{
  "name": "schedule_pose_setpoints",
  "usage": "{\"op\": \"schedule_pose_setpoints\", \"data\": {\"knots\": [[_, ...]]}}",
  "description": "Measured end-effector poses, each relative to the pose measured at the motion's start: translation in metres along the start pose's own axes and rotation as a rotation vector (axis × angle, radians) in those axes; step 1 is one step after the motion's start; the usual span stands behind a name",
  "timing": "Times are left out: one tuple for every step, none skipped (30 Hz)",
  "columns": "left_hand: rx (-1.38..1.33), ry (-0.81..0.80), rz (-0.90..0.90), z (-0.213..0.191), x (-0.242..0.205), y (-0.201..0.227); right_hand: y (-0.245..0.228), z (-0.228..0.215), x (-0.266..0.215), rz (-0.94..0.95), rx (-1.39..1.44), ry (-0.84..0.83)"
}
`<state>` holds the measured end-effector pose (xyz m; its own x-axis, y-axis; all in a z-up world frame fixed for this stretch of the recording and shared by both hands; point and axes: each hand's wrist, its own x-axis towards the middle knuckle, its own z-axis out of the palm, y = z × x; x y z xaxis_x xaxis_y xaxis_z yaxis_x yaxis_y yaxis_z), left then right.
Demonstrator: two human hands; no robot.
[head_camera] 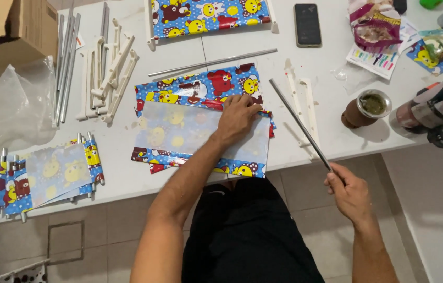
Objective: Assembling a shoe rack by sliding metal support rods into the sleeves of patterned fabric panels.
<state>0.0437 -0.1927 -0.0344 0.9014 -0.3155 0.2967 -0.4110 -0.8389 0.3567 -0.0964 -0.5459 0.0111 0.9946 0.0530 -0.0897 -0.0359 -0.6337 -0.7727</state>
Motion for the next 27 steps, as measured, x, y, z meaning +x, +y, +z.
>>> {"op": "schedule_pose_setpoints", "data": {"knots": [[-0.004,-0.01,0.005,-0.001,-0.001,0.001,0.003,-0.004,-0.006,0.012,0.003,0.002],[-0.035,-0.054,0.012,-0.004,-0.001,0.0,0.005,-0.008,-0.006,0.016,-0.065,0.006],[-0.067,-0.098,0.018,-0.007,-0.001,-0.001,0.007,-0.012,-0.007,0.02,-0.133,0.01],[-0.063,-0.093,0.016,-0.015,-0.002,0.0,0.012,-0.016,-0.008,0.013,-0.133,0.009],[-0.074,-0.096,0.046,-0.022,-0.003,0.002,0.017,-0.02,-0.009,0.124,-0.191,-0.016],[-0.088,-0.108,0.078,-0.027,-0.006,0.006,0.023,-0.023,-0.015,0.243,-0.247,-0.044],[-0.088,-0.111,0.076,-0.034,-0.009,0.007,0.022,-0.028,-0.015,0.245,-0.246,-0.046],[-0.084,-0.162,0.065,-0.041,-0.014,0.008,0.022,-0.031,-0.018,0.239,-0.258,-0.045],[-0.081,-0.213,0.053,-0.047,-0.018,0.009,0.021,-0.034,-0.021,0.233,-0.27,-0.045],[-0.081,-0.225,0.055,-0.05,-0.023,0.008,0.026,-0.033,-0.022,0.243,-0.264,-0.048],[-0.056,-0.219,0.085,-0.052,-0.029,0.007,0.03,-0.033,-0.024,0.22,-0.317,-0.069],[-0.03,-0.202,0.112,-0.056,-0.031,0.006,0.033,-0.035,-0.02,0.186,-0.375,-0.087],[-0.029,-0.201,0.11,-0.051,-0.037,0.005,0.035,-0.034,-0.023,0.184,-0.375,-0.089],[-0.029,-0.172,0.108,-0.048,-0.04,0.003,0.038,-0.033,-0.023,0.178,-0.386,-0.084],[-0.029,-0.144,0.106,-0.044,-0.043,0.0,0.041,-0.032,-0.024,0.172,-0.398,-0.08],[-0.031,-0.146,0.108,-0.044,-0.045,0.001,0.042,-0.031,-0.025,0.176,-0.398,-0.079],[-0.041,-0.132,0.093,-0.043,-0.046,0.002,0.043,-0.03,-0.025,0.158,-0.398,-0.081],[-0.051,-0.118,0.077,-0.043,-0.047,0.003,0.044,-0.029,-0.026,0.139,-0.398,-0.084],[-0.054,-0.121,0.078,-0.042,-0.049,0.004,0.044,-0.029,-0.028,0.144,-0.399,-0.084],[-0.066,-0.088,0.077,-0.042,-0.05,0.004,0.045,-0.028,-0.028,0.127,-0.405,-0.081],[-0.078,-0.056,0.075,-0.042,-0.05,0.005,0.045,-0.027,-0.029,0.11,-0.41,-0.077],[-0.077,-0.056,0.075,-0.044,-0.05,0.005,0.044,-0.026,-0.028,0.11,-0.41,-0.077],[-0.087,-0.052,0.08,-0.045,-0.05,0.006,0.043,-0.025,-0.027,0.091,-0.405,-0.077],[-0.098,-0.05,0.084,-0.047,-0.051,0.006,0.042,-0.024,-0.027,0.074,-0.401,-0.077],[-0.098,-0.052,0.084,-0.047,-0.051,0.006,0.039,-0.023,-0.027,0.075,-0.4,-0.077],[-0.091,-0.047,0.088,-0.048,-0.051,0.007,0.037,-0.023,-0.026,0.073,-0.388,-0.072],[-0.085,-0.042,0.093,-0.048,-0.052,0.007,0.035,-0.022,-0.026,0.072,-0.376,-0.066]]}}
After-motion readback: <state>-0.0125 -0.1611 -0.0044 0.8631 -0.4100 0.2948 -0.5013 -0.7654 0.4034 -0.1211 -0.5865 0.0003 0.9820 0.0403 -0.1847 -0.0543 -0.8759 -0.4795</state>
